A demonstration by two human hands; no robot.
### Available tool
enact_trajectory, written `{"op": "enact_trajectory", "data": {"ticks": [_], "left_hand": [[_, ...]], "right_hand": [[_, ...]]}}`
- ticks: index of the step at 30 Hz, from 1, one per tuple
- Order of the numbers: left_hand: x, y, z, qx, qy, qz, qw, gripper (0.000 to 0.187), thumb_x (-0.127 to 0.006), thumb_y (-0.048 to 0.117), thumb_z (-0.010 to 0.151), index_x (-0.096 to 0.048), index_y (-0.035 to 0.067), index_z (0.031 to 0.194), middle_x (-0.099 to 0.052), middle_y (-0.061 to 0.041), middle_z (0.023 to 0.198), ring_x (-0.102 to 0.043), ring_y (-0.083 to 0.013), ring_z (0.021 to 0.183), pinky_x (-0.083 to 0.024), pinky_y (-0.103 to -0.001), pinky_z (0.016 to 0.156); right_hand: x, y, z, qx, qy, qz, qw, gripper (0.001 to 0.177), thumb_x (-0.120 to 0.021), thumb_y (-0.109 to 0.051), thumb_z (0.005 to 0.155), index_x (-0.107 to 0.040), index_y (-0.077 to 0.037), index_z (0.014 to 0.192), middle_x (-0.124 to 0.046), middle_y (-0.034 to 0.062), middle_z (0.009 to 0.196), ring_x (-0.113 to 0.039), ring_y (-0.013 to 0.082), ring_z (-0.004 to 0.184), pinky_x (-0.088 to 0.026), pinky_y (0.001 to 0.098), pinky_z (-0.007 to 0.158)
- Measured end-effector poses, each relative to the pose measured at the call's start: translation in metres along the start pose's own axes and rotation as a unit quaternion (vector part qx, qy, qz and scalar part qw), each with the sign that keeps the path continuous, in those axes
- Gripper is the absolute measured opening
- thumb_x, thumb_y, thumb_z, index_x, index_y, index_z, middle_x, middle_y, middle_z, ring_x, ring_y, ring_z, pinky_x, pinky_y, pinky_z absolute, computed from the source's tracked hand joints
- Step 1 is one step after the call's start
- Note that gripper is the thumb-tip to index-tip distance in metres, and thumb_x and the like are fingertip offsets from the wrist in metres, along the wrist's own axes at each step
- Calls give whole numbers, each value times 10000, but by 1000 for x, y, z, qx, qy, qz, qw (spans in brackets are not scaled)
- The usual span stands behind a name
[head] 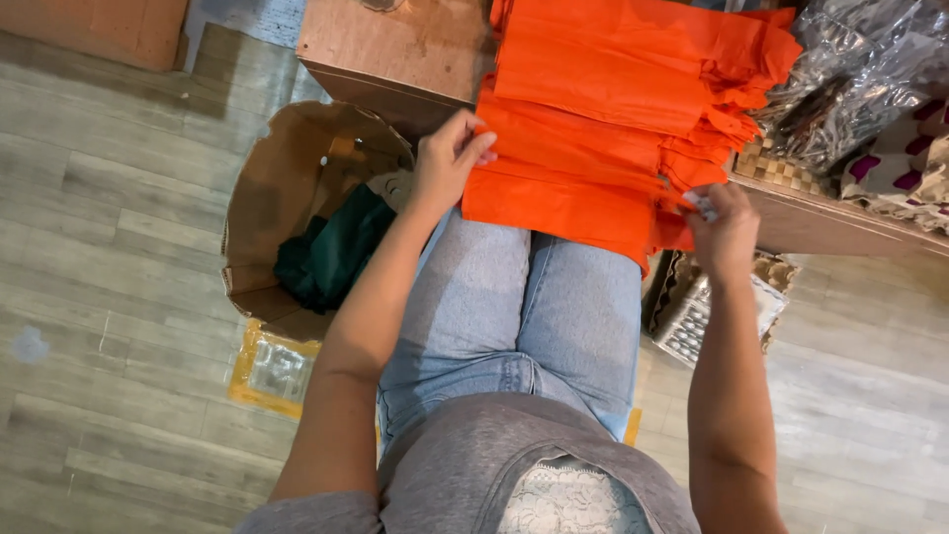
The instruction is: The person repeatedly wipes the surface of stacked orange fabric pieces with a white cloth. The hands move the cloth back and forth across the fabric, occasionally lifting and repositioning the fabric to access different areas. The task continues throughout the clip without a visible final state.
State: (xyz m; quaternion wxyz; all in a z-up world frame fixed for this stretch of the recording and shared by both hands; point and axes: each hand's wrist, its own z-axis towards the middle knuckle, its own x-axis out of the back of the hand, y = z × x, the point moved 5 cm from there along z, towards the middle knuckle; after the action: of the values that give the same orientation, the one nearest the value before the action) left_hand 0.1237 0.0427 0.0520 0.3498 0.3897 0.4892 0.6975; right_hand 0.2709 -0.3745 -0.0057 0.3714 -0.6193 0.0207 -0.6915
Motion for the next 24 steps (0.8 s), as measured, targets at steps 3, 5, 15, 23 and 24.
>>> {"op": "enact_trajectory", "data": {"ticks": [3,5,15,23,24], "left_hand": [[2,15,31,-7,-51,22,998,100,-681,215,1082,-676,116,1061,-764,-54,830,-807,-147,788,-647,-256,724],[-1,20,61,0,-91,20,996,98,-607,191,1110,-634,103,1076,-761,-39,937,-818,-126,842,-664,-189,722],[-52,-95,204,-112,6,90,990,368,-700,268,1117,-489,171,1401,-648,-46,1291,-728,-219,1137,-575,-406,901],[-31,-73,14,270,-22,168,948,778,-684,353,1040,-262,126,1653,-368,-202,1679,-471,-418,1503,-489,-558,1134],[-34,-73,-5,325,-37,187,926,756,-615,392,1057,-268,105,1664,-412,-203,1650,-482,-405,1487,-489,-542,1139]], "right_hand": [[38,-34,32,-71,-56,104,990,171,-825,-35,1004,-710,-88,1120,-711,125,1086,-699,279,950,-587,376,810],[55,-36,62,-142,-101,165,971,112,-731,-58,1162,-629,-84,1122,-725,66,1196,-668,126,940,-591,262,754],[-12,75,244,12,28,-116,993,195,-848,-171,992,-784,-22,1101,-775,200,964,-721,387,780,-567,529,614],[-4,-10,176,-69,229,163,957,573,-352,-292,1069,-758,94,1191,-491,217,1196,-715,347,1011,-588,487,851],[-13,-38,163,-131,271,382,874,413,-494,-251,1006,-796,21,1072,-539,127,978,-655,275,866,-572,422,770]]}}
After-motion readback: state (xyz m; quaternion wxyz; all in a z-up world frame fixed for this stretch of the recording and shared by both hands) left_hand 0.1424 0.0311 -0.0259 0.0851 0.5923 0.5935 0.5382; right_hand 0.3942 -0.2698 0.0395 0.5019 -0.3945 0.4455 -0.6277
